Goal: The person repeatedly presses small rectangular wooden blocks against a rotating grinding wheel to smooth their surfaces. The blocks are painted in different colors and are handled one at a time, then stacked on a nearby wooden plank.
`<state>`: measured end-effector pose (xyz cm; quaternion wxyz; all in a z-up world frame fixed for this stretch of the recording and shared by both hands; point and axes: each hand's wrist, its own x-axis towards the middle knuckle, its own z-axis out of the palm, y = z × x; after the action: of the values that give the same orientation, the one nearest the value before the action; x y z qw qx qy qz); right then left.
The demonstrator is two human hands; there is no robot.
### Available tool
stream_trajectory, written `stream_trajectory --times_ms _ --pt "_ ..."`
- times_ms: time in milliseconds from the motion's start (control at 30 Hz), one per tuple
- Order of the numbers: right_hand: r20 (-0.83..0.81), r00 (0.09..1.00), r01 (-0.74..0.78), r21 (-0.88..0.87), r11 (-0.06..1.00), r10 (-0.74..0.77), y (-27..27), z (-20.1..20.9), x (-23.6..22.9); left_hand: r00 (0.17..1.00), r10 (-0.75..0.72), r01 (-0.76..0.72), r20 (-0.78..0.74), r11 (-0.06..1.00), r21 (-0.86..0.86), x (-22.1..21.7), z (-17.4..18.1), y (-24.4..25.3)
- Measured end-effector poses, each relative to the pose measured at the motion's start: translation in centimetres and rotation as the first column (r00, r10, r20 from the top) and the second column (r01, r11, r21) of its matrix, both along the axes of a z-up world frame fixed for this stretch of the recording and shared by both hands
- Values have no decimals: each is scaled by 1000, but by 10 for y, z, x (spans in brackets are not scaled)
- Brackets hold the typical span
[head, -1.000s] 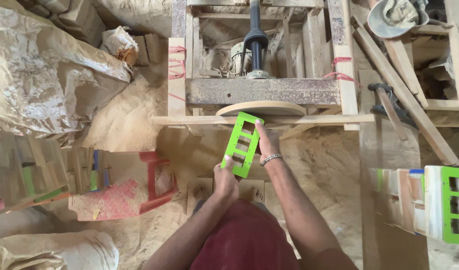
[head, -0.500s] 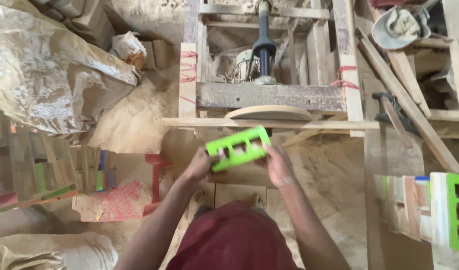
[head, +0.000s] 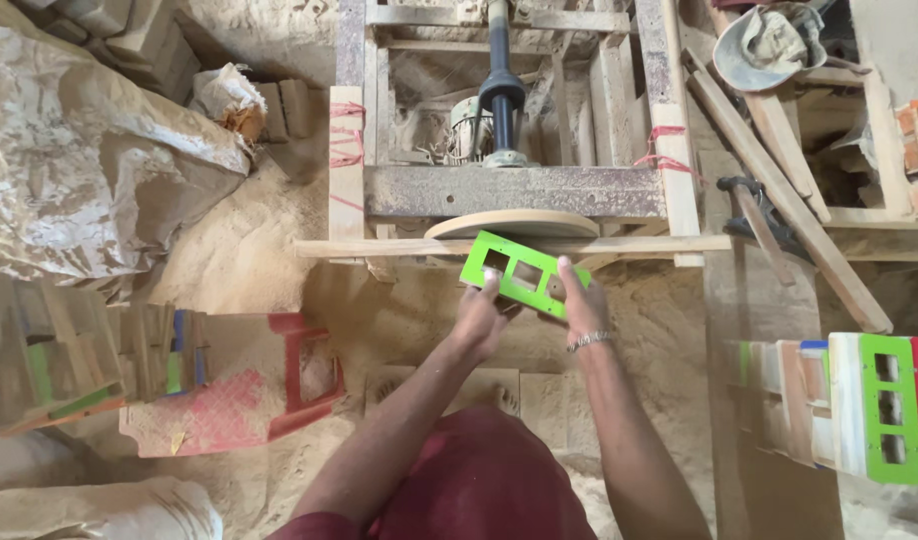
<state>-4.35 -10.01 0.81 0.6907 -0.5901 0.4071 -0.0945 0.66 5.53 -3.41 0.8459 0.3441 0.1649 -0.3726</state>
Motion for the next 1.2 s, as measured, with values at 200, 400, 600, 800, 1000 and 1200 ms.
stream_trajectory --times_ms 200,400,600,800,1000,1200 --pt "-91 995 30 -24 999 -32 6 -1 3 998 -21 26 -66 997 67 9 8 -8" --pt "-88 988 145 284 948 -125 59 -6 -26 961 -264 240 78 942 233 42 17 25" --pt "21 953 -304 95 948 304 56 13 -57 805 -468 349 365 871 346 30 48 56" --pt "186 948 -299 235 925 259 52 0 -28 775 -575 473 262 802 364 8 60 83" --pt "89 980 -191 214 958 176 48 -22 23 961 -274 263 25 942 210 -37 34 104" --pt "-24 994 -103 120 987 106 43 -42 43 998 53 -42 -45 977 211 -55 -6 60"
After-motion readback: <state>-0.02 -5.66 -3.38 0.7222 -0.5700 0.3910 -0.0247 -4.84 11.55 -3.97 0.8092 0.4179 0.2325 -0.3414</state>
